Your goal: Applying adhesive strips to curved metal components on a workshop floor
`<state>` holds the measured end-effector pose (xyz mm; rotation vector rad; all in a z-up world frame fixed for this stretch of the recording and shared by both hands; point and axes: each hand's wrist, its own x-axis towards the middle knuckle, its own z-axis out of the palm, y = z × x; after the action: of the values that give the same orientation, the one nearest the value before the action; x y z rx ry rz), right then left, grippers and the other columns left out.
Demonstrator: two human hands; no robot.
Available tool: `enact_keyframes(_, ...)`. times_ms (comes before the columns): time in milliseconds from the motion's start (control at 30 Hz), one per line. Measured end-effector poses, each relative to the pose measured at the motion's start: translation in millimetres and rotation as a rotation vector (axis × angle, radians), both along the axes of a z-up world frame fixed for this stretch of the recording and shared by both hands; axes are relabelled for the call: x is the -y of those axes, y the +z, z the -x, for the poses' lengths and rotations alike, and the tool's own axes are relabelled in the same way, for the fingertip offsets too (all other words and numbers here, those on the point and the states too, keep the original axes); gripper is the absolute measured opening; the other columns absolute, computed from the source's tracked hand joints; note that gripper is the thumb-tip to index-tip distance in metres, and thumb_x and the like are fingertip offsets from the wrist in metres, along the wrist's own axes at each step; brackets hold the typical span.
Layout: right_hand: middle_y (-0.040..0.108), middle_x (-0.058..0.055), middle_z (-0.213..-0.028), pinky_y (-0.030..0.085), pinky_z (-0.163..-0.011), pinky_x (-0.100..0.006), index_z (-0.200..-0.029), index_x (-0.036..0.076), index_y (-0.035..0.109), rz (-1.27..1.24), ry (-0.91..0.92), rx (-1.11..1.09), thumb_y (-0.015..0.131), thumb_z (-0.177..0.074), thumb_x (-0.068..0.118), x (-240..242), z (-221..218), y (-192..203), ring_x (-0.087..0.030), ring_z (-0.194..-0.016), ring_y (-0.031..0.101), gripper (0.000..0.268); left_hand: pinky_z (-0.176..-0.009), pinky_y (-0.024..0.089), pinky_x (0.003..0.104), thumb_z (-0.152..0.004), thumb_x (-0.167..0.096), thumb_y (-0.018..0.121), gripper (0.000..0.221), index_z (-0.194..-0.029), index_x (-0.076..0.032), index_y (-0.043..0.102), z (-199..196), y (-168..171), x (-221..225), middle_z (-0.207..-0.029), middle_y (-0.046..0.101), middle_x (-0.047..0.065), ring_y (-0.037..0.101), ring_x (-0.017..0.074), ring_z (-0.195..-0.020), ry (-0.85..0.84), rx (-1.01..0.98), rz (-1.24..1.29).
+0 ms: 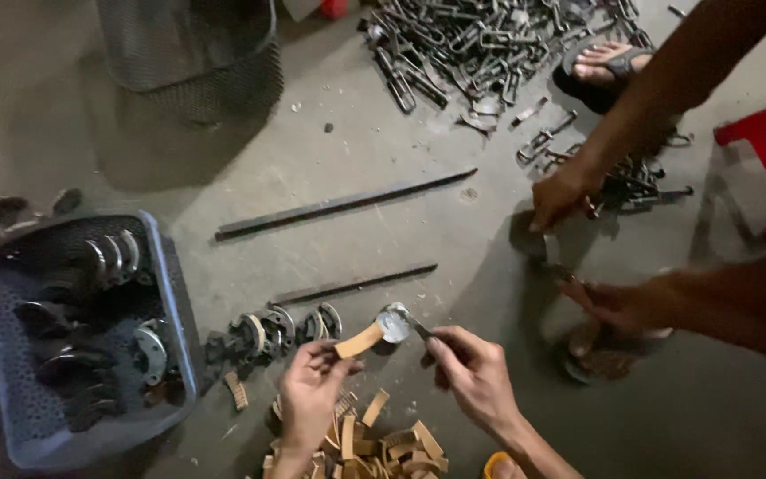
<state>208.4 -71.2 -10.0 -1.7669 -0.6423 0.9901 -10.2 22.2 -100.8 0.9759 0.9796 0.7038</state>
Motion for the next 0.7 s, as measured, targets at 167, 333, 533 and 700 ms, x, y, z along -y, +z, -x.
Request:
enact_keyframes(167, 0.075, -0.017, -0.061, 0.044, -0.033, -0.031, -0.099, -0.009, 0.079, 0.103, -0.061, -0.286, 0.07, -0.091, 0.006, -10, 5, 17, -0.017, -0.039, 0.055, 0.019, -0.031, 0.053, 0.019, -0.073, -0.008, 0.089, 0.042, -0.11, -0.005, 0.067, -19, 9, 16, -0.085, 0.079, 0.01, 0.069, 0.0124, -0.049, 0.04, -0.351, -0.48)
enact_keyframes(333, 0.069, -0.016, -0.057, 0.035, -0.032, -0.03, -0.09, -0.009, 0.077, 0.191, -0.063, -0.519, 0.069, -0.096, 0.003, -10, 21, 11, -0.016, -0.035, 0.046, 0.016, -0.074, 0.069, 0.026, -0.068, -0.001, 0.087, 0.039, -0.101, 0.0, 0.067, -29, 37, 23, -0.097, 0.083, 0.012, 0.083, 0.0171, -0.081, 0.066, -0.272, -0.564)
enact_keyframes(533, 0.072, -0.012, -0.057, 0.039, -0.032, -0.029, -0.084, -0.003, 0.081, 0.189, 0.117, -0.27, 0.075, -0.09, 0.009, -4, 9, -12, -0.015, -0.038, 0.052, 0.014, -0.074, 0.072, 0.026, -0.071, 0.0, 0.084, 0.033, -0.096, 0.002, 0.063, -20, 32, 29, -0.104, 0.08, 0.018, 0.083, 0.0201, -0.084, 0.157, -0.26, -0.553)
enact_keyframes(700, 0.077, -0.004, -0.058, 0.04, -0.034, -0.025, -0.087, 0.003, 0.082, 0.062, 0.114, 0.218, 0.074, -0.084, 0.01, -8, 12, 22, -0.009, -0.039, 0.055, 0.011, -0.071, 0.069, 0.028, -0.068, -0.007, 0.088, 0.035, -0.091, 0.001, 0.063, -21, 30, 25, -0.099, 0.079, 0.018, 0.081, 0.0199, -0.08, 0.164, -0.449, -0.755)
